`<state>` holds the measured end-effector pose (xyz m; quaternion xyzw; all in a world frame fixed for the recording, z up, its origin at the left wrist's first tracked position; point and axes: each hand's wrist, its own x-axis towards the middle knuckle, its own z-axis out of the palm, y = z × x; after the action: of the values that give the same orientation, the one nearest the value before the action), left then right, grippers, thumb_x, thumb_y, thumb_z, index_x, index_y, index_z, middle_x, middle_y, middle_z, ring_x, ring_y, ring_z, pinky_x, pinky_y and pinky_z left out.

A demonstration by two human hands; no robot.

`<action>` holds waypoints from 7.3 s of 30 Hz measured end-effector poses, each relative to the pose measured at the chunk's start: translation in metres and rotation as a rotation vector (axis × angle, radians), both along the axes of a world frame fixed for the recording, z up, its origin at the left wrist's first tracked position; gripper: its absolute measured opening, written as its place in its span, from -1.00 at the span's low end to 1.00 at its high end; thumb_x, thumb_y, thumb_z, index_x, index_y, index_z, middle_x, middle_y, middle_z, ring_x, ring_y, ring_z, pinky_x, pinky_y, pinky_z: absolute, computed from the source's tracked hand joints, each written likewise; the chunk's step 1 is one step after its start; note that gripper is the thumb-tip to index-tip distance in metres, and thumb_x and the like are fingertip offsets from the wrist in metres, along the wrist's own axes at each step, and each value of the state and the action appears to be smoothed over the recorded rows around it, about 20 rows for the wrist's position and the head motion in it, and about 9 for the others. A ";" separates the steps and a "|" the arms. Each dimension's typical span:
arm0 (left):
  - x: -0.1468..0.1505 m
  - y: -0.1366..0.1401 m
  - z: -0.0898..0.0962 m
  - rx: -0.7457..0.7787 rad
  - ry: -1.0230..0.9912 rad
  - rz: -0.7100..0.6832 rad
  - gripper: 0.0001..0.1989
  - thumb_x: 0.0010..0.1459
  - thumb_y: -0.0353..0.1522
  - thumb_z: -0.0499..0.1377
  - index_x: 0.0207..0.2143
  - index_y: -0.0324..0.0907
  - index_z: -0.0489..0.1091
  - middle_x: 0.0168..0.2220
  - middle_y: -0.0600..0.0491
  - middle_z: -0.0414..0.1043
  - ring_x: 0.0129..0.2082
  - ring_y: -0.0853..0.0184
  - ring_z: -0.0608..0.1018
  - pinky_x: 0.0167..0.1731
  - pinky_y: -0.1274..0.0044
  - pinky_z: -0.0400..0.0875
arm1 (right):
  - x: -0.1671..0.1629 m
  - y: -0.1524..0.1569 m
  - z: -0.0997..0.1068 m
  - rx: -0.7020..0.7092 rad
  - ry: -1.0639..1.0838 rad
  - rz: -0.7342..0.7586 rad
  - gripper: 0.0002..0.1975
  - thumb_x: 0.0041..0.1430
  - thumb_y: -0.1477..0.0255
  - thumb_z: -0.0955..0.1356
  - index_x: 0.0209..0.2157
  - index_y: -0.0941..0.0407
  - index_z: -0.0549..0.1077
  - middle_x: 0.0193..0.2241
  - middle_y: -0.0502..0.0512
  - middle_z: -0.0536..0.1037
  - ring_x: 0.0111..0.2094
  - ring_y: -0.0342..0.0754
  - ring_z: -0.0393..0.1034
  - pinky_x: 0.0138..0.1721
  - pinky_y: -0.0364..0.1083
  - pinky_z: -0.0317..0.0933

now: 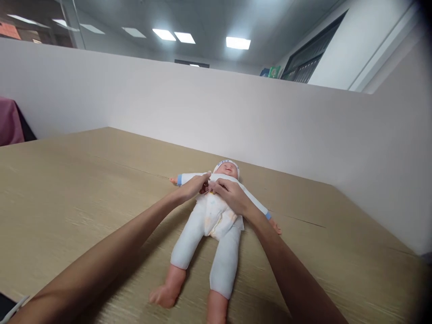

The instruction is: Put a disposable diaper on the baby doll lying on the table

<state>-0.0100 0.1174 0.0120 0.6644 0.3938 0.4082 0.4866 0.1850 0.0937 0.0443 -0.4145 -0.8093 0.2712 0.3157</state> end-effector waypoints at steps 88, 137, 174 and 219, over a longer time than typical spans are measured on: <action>-0.015 -0.132 -0.023 0.368 0.333 -0.056 -0.80 0.45 -0.17 0.18 -0.18 -0.10 0.39 -0.03 0.01 0.47 0.04 0.13 0.42 0.13 0.30 0.30 | 0.021 -0.169 -0.062 0.190 -0.300 -0.300 -0.63 0.19 0.46 0.50 0.03 0.06 0.48 0.08 0.20 0.59 0.09 0.23 0.49 0.12 0.16 0.38; -0.031 -0.123 -0.024 -0.423 -0.137 -0.100 -0.53 0.09 -0.07 0.50 -0.08 -0.13 0.53 -0.05 -0.08 0.68 -0.03 0.08 0.68 0.00 0.28 0.56 | 0.029 -0.162 -0.046 -0.136 0.048 -0.387 -0.79 0.31 0.20 0.45 -0.17 0.03 0.65 -0.15 0.17 0.72 -0.03 0.25 0.55 0.03 0.12 0.43; -0.043 -0.111 -0.028 -0.496 -0.247 -0.216 -0.57 0.20 -0.06 0.48 -0.10 -0.19 0.57 -0.08 -0.10 0.68 -0.13 0.20 0.63 -0.07 0.43 0.48 | 0.034 -0.161 -0.047 -0.288 0.178 -0.351 -0.65 0.31 0.08 0.43 -0.14 0.09 0.59 -0.29 0.04 0.60 -0.30 0.02 0.40 -0.27 -0.06 0.24; -0.041 -0.123 -0.034 0.519 0.287 0.286 -0.65 0.54 -0.14 0.08 0.03 -0.06 0.63 0.08 -0.05 0.66 0.15 0.07 0.57 0.22 0.25 0.38 | 0.042 -0.163 -0.054 0.365 0.000 -0.525 -0.69 0.43 0.25 0.35 0.13 -0.03 0.54 0.09 0.20 0.62 0.13 0.24 0.49 0.19 0.23 0.36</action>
<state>-0.0508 -0.0053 -0.0220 0.7550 0.4307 0.4612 0.1784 0.2269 -0.0698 -0.0096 -0.5456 -0.7100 0.0308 0.4442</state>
